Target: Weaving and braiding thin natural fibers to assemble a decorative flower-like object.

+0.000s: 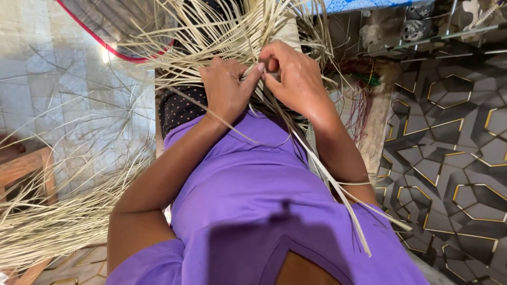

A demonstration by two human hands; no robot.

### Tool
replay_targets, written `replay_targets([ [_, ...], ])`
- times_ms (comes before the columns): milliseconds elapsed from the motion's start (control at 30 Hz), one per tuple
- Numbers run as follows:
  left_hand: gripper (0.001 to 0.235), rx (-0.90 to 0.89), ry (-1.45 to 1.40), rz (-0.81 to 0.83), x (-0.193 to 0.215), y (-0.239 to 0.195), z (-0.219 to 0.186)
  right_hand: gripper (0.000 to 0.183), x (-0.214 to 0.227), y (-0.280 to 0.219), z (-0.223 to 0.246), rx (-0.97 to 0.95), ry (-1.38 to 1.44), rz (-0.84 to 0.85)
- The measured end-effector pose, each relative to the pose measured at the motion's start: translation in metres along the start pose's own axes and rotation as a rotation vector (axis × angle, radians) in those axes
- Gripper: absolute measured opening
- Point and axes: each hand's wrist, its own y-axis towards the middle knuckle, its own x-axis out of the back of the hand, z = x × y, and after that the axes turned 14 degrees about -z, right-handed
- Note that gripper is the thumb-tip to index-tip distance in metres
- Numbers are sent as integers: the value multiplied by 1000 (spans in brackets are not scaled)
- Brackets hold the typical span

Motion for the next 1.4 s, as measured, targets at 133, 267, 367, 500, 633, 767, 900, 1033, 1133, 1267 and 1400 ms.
replay_targets([
  [133, 31, 236, -335, 118, 0, 3, -7, 27, -4, 2, -4, -148, 92, 24],
  [267, 48, 740, -954, -22, -16, 6, -4, 36, -9, 5, -13, -159, 214, -24],
  [367, 30, 925, -961, -20, -20, 11, -13, 33, -10, 8, -14, -236, 221, 22],
  [500, 39, 867, -758, 47, -28, 20, -14, 34, -11, 11, -17, -269, 225, 48],
  [633, 10, 801, -922, -71, -37, 14, -11, 32, -8, 10, -20, -166, 214, 19],
  [767, 6, 452, -692, -175, -38, 10, -8, 34, -1, 14, -15, -58, 140, 9],
  [900, 8, 251, -649, -193, -27, 12, -15, 28, -2, 21, -23, -46, 65, 18],
  [1033, 8, 266, -704, -204, -40, 11, -1, 15, -1, 29, -40, -93, 263, 127],
  [1133, 7, 304, -738, -168, -48, 12, 10, 20, 5, 28, -19, -40, 297, -12],
  [1267, 18, -116, -256, -104, -67, 1, 49, 30, -30, 18, 27, 184, 197, -303],
  [1400, 21, 659, -785, -185, -57, 14, 12, 17, -66, 4, 85, 365, 284, -265],
])
